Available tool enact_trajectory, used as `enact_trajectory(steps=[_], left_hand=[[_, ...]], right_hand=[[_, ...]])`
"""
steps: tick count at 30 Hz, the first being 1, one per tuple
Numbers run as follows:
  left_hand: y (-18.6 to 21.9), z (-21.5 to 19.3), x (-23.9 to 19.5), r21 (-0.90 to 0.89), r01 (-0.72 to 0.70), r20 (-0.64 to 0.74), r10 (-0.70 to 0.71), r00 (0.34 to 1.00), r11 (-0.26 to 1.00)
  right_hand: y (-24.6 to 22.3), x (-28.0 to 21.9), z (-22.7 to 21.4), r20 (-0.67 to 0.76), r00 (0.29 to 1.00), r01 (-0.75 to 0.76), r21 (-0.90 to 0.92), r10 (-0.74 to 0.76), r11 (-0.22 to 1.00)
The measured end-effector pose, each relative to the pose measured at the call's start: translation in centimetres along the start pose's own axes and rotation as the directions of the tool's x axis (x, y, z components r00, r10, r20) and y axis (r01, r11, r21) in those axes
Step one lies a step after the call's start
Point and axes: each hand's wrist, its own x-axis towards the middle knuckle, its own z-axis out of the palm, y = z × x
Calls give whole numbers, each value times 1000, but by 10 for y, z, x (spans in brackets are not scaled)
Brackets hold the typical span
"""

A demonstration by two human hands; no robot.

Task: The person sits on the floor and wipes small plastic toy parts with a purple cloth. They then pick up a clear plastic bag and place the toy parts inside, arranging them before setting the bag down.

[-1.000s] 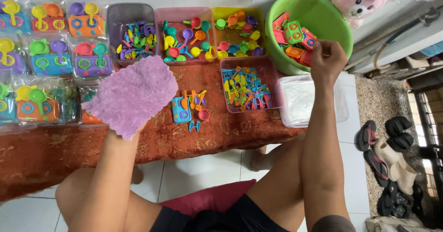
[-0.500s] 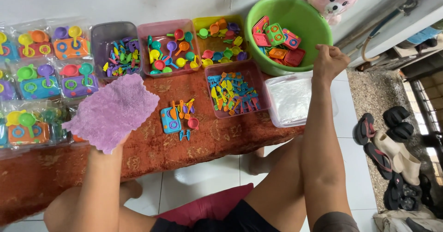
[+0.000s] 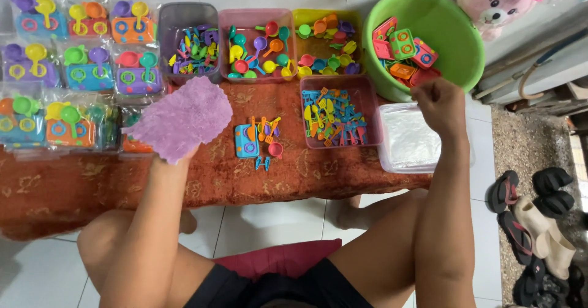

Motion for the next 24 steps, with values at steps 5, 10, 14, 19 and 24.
enact_trajectory(steps=[5,10,14,19,24], left_hand=[[-10,1,-19,-29,-24,-31,24,999,999],[-25,-11,-52,-40,-31,-27,30,999,999],[-32,-20,-73,-50,-38,5,38,999,998],[-34,-18,-78,-58,-49,32,51,998,997],[-41,-34,-90,-65,-44,-73,39,997,997]], right_hand=[[1,-31,-6,264,908,-279,-194,324,940],[40,-52,7,304,826,-343,-398,475,851],[77,-66,29,355,845,-225,-443,400,868],[92,-68,46,234,928,-159,-452,289,877],[26,-85,47,364,844,-294,-302,395,907]])
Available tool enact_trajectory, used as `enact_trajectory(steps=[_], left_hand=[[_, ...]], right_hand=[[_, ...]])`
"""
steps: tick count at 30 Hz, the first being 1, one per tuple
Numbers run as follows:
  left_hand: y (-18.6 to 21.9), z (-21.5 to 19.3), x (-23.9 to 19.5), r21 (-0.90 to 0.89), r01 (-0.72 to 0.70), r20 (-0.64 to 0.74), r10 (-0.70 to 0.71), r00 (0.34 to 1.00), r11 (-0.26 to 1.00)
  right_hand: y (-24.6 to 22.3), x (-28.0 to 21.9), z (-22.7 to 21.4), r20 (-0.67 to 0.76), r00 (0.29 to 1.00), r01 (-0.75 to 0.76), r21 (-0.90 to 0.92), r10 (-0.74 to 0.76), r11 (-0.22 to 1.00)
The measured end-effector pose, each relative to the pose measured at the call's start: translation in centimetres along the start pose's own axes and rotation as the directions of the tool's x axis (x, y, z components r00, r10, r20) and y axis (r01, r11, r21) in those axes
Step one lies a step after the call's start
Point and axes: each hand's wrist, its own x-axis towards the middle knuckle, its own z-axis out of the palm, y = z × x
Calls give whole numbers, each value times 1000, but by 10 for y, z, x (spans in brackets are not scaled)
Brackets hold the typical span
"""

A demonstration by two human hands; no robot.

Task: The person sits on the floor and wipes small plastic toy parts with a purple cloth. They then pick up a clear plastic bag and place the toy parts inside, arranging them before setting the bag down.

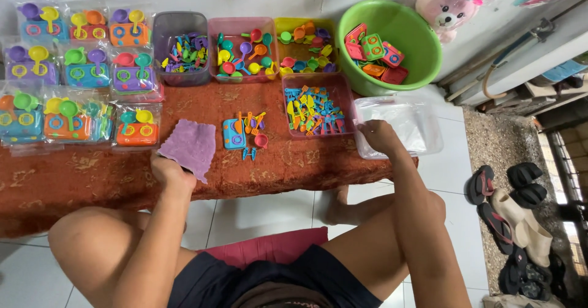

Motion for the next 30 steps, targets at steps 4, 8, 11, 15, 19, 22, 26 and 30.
enact_trajectory(steps=[4,8,11,15,19,22,26,30], left_hand=[[7,46,-80,15,-85,-131,86,988,996],[9,65,-130,180,-207,-190,240,952,962],[-9,34,-114,339,-404,-132,468,874,850],[-29,-39,-71,532,-600,112,653,749,597],[-22,-20,-95,582,-606,160,654,739,542],[-14,-12,-105,613,-641,226,675,702,461],[-12,-8,-110,588,-665,274,660,700,461],[-24,-13,-105,514,-714,402,602,690,476]], right_hand=[[30,28,20,-156,985,80,61,-70,995],[22,17,3,-314,950,66,184,-5,981],[44,32,4,-405,912,54,286,69,957],[25,14,-11,-479,854,89,518,203,851],[24,12,-12,-520,832,151,548,194,823],[8,2,-16,-528,817,165,602,234,781],[-4,-10,-17,-539,783,247,726,309,642],[-15,-22,-16,-824,566,376,254,-4,891]])
